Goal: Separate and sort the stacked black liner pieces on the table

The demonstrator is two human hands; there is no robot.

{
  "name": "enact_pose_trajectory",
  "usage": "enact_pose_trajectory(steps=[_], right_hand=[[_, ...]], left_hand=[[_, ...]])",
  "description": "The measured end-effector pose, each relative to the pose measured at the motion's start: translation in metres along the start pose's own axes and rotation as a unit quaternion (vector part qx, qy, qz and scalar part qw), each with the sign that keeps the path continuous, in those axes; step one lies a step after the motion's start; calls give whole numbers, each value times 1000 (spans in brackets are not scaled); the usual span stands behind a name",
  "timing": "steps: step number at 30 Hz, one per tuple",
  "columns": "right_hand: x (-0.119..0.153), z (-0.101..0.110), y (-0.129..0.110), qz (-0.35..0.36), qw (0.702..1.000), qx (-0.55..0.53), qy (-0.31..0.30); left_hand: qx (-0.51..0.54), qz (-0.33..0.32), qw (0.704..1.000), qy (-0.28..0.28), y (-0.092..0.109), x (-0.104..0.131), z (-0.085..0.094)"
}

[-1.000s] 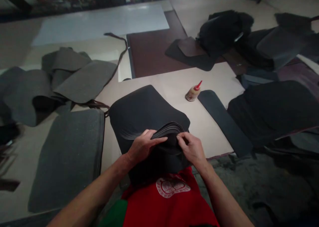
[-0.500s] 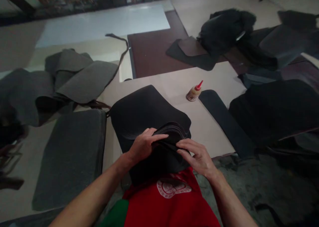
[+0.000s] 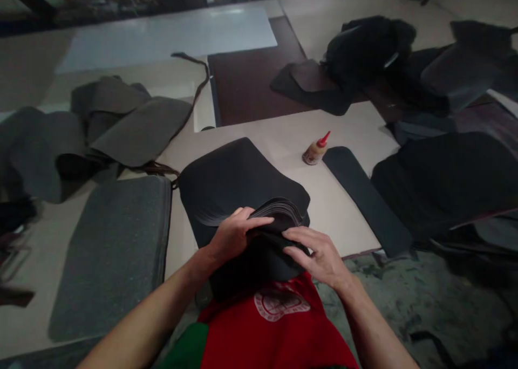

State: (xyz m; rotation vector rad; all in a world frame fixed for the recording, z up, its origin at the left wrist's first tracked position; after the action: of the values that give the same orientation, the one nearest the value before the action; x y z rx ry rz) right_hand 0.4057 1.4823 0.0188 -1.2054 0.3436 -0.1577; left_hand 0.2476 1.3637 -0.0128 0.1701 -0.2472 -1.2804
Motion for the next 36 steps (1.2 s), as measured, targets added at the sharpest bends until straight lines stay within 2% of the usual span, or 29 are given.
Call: enact_pose_trajectory(steps=[11,13,16,18,22,25,28,30,33,36], right_hand=[[-2,-3,3,18,1000,-8,6],[-2,1,4,24,999,11,43],[0,12,16,5,988,69,138],[-2,13,32,-34,984,78,154],[-15,2,66,-133,989,13,67],[-26,-2,77,-190,981,-23,19],[-35,-3,73,-187,982,-30,-9],[-36,-5,67,-161,986,-31,-24],[-33,-10,62,-122,992,-12,-23],[-28,-16,67,-156,988,-6,-5]], left_hand=[[-3,0,1000,-5,1,0,1],[-1,-1,1000,-4,1,0,1],[3,-3,1000,-4,1,1,1],[2,-6,1000,0,1,1,2],[-11,-28,999,31,0,4,1],[9,-46,997,63,0,10,-2],[63,-11,993,98,-6,18,-5],[85,25,990,112,-12,21,-8],[102,41,987,119,-15,20,-10],[121,56,985,109,-14,19,-12]])
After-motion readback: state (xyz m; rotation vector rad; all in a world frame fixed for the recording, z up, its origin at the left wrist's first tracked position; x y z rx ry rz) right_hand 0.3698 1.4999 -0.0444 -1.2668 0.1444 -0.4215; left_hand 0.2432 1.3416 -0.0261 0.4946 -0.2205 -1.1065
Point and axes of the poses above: each hand's wrist, its own x-axis away from the middle knuckle, its own z-axis out of the back of the hand, y = z × x, the point moved 7 cm from there along -x, towards the middle knuckle, and after that the axes turned 15 degrees about -x, right-handed, at the moved point
